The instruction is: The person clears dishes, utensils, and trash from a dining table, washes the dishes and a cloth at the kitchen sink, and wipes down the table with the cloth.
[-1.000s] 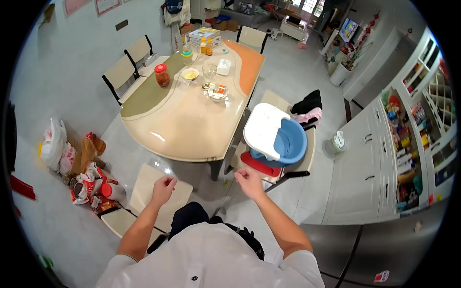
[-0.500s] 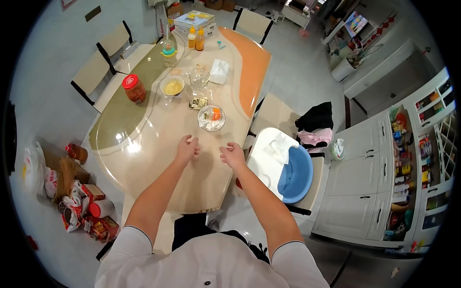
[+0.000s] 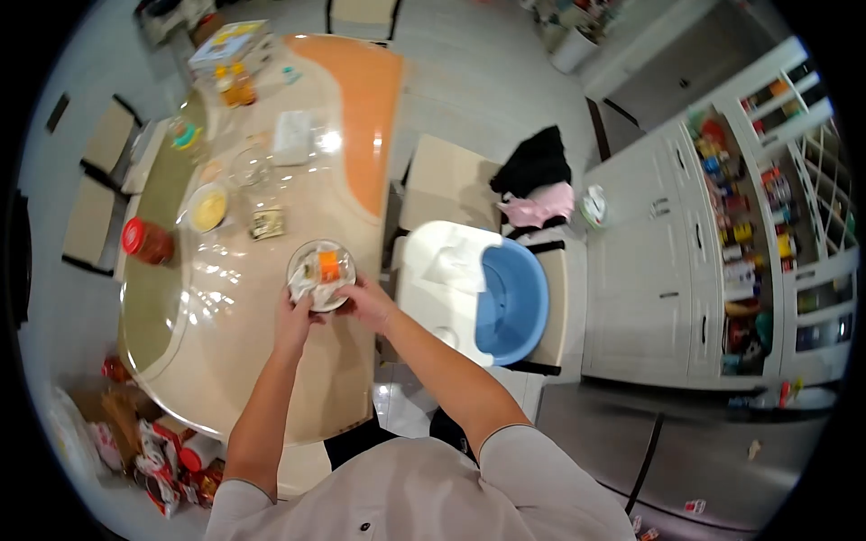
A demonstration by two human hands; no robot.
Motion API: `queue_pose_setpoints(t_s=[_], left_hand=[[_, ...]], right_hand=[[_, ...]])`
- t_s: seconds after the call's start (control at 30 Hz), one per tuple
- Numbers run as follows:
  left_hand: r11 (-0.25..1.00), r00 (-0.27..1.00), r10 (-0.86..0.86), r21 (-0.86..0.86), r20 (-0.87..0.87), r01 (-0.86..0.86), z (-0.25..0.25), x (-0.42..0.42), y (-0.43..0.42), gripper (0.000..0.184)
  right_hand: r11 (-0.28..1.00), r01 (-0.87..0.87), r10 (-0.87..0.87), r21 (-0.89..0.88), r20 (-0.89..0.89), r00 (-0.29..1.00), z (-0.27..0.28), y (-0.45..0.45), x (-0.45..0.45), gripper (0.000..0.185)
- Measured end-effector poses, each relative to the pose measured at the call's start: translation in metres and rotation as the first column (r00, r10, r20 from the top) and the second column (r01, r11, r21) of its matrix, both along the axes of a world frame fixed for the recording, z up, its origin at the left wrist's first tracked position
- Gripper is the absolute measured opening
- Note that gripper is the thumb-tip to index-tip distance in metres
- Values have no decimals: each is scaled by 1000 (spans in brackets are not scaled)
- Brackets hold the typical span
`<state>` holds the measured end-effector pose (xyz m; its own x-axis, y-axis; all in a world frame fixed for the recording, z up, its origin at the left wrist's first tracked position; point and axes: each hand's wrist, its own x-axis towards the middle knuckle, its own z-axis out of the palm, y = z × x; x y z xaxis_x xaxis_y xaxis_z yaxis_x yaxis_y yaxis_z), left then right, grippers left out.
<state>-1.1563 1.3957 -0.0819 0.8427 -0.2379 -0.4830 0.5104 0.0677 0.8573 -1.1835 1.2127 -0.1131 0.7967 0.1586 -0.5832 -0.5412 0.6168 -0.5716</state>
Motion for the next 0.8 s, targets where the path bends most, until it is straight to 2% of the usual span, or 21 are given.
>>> queue_pose_setpoints(t_s=[0.07, 0.13, 0.2, 0.23, 0.27, 0.3, 0.37, 0.4, 0.47, 0.5, 0.53, 0.6, 0.67, 0.73, 0.8], left_hand=[[997, 996, -3, -75, 91, 10, 22, -32, -25, 50], [994, 991, -94, -50, 94, 99, 50, -65, -55, 54], [981, 977, -188, -28, 102, 191, 77, -106, -93, 57], [978, 942, -190, 132, 275, 159, 88, -132, -116, 64], [958, 872, -213, 270, 441, 97, 102, -153, -144, 72], [921, 724, -313, 383, 615, 72, 119, -171, -174, 76], [843, 349, -486, 536, 801, -57, 141, -207, -243, 81], [812, 245, -557, 582, 793, -38, 154, -225, -286, 74], [748, 120, -664, 659, 738, 77, 164, -257, -375, 63], [750, 108, -658, 634, 745, 188, 158, -270, -414, 54], [749, 91, -655, 630, 750, 205, 155, -282, -451, 54], [690, -46, -677, 654, 735, 310, 151, -304, -513, 52], [680, -66, -668, 644, 741, 351, 143, -323, -569, 53], [635, -81, -646, 593, 759, 494, 136, -335, -627, 63], [608, -125, -648, 609, 751, 508, 125, -338, -680, 65]], right_hand=[[995, 98, -100, 27, 96, 990, 33, -21, -38, 48], [994, 92, -98, 60, 105, 990, 51, -60, -80, 53], [981, 161, -171, 108, 92, 981, 59, -101, -127, 57], [979, 167, -178, 113, 99, 979, 75, -127, -152, 59], [985, 165, -170, 55, 96, 981, 88, -155, -177, 60], [984, 177, -180, 38, 123, 976, 96, -184, -202, 64], [980, 199, -199, 21, 174, 964, 105, -244, -251, 70], [985, 169, -162, -24, 170, 972, 113, -278, -277, 72], [966, 257, -252, -15, 150, 956, 114, -338, -329, 72], [958, 285, -281, -8, 148, 948, 121, -366, -353, 72], [946, 321, -311, -50, 153, 938, 130, -397, -375, 72], [926, 365, -347, -99, 161, 924, 137, -452, -411, 72], [870, 474, -460, -133, 127, 879, 127, -498, -442, 72], [851, 500, -484, -164, 128, 866, 120, -548, -461, 71], [802, 589, -573, -100, 151, 806, 107, -591, -471, 70]])
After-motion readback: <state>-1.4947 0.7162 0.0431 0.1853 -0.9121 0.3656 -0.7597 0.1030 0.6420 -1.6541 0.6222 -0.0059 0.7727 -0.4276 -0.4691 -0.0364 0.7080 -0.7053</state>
